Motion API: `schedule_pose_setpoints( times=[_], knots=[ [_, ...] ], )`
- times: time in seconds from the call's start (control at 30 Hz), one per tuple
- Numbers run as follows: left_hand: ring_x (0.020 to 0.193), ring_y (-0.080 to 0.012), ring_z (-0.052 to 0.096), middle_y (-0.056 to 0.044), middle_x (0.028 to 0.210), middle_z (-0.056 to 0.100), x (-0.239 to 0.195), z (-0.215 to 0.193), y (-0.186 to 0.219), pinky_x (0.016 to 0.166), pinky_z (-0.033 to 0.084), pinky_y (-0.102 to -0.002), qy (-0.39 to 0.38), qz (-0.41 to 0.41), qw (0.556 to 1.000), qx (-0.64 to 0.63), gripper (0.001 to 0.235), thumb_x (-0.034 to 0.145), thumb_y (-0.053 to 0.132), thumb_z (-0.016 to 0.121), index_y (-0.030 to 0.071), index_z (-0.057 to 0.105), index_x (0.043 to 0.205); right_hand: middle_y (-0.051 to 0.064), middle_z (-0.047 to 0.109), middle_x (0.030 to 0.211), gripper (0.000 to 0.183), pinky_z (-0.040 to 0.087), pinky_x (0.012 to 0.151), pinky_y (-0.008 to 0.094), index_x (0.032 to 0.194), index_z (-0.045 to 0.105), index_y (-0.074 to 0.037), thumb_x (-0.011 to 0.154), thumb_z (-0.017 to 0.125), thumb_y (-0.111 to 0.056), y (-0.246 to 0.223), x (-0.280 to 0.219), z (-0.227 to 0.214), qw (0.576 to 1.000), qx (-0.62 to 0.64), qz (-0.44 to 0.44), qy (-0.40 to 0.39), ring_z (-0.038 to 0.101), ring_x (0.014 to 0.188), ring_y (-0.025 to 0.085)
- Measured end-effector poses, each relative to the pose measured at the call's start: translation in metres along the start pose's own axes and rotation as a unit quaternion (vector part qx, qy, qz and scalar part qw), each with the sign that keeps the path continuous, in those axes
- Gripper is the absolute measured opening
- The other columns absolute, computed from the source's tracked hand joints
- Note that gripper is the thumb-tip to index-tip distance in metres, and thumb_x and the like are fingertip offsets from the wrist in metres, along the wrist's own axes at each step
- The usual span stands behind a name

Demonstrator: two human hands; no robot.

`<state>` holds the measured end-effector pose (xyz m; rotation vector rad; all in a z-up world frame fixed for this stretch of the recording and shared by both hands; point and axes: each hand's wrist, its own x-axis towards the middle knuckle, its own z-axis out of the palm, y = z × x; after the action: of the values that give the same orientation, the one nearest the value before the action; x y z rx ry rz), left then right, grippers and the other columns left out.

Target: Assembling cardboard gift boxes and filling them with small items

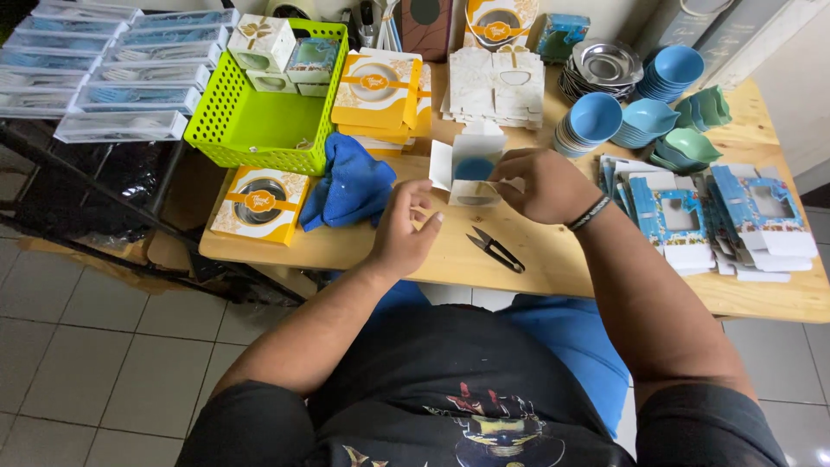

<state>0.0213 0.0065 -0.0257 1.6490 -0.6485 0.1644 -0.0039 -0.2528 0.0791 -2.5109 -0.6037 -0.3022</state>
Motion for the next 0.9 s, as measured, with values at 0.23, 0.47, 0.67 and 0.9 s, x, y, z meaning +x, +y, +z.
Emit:
schedule_pose_setpoints(
  times=[0.23, 0.47, 0.67, 0.9],
  knots=[
    [0.102, -0.0275, 0.065, -0.012, 0.111, 0.053, 0.078, -0.009, 0.050, 0.083, 0.059, -0.037, 0.043, 0.060, 0.997, -0.001, 0.041, 0.092, 0.006, 0.068, 0.007, 0.053, 0.129, 0.010, 0.072, 0.091, 0.009, 0.055, 0.066, 0.048, 0.096, 0.070, -0.008, 0.088, 0.066, -0.012, 0.028, 0.020, -0.002, 0.998, -0.033, 0.024, 0.047, 0.072, 0.081, 0.033],
    [0.077, -0.0293, 0.064, -0.010, 0.089, 0.060, 0.111, 0.007, 0.028, 0.066, 0.059, -0.035, 0.084, 0.198, 0.974, 0.077, 0.023, 0.089, 0.004, 0.068, 0.008, 0.064, 0.112, 0.011, 0.075, 0.098, 0.039, 0.051, 0.089, 0.058, 0.102, 0.075, -0.015, 0.099, 0.045, -0.039, 0.023, 0.022, 0.004, 0.991, -0.095, -0.088, -0.025, 0.072, 0.091, 0.040],
    [0.082, -0.0278, 0.068, -0.007, 0.093, 0.065, 0.108, 0.014, 0.016, 0.071, 0.059, -0.038, 0.061, 0.236, 0.963, 0.111, 0.021, 0.089, 0.014, 0.069, 0.010, 0.066, 0.110, 0.012, 0.071, 0.112, 0.058, 0.035, 0.106, 0.075, 0.114, 0.071, -0.016, 0.097, 0.044, -0.065, 0.038, 0.015, 0.021, 0.990, -0.082, -0.097, -0.058, 0.068, 0.108, 0.042],
    [0.116, -0.0335, 0.060, -0.012, 0.118, 0.062, 0.095, 0.009, 0.028, 0.105, 0.049, -0.043, 0.053, 0.237, 0.954, 0.175, 0.028, 0.096, 0.018, 0.060, 0.009, 0.060, 0.123, 0.021, 0.071, 0.116, 0.048, 0.048, 0.097, 0.050, 0.117, 0.074, -0.001, 0.093, 0.066, -0.042, 0.024, 0.012, 0.009, 0.987, -0.054, -0.148, 0.043, 0.069, 0.105, 0.040]
  ],
)
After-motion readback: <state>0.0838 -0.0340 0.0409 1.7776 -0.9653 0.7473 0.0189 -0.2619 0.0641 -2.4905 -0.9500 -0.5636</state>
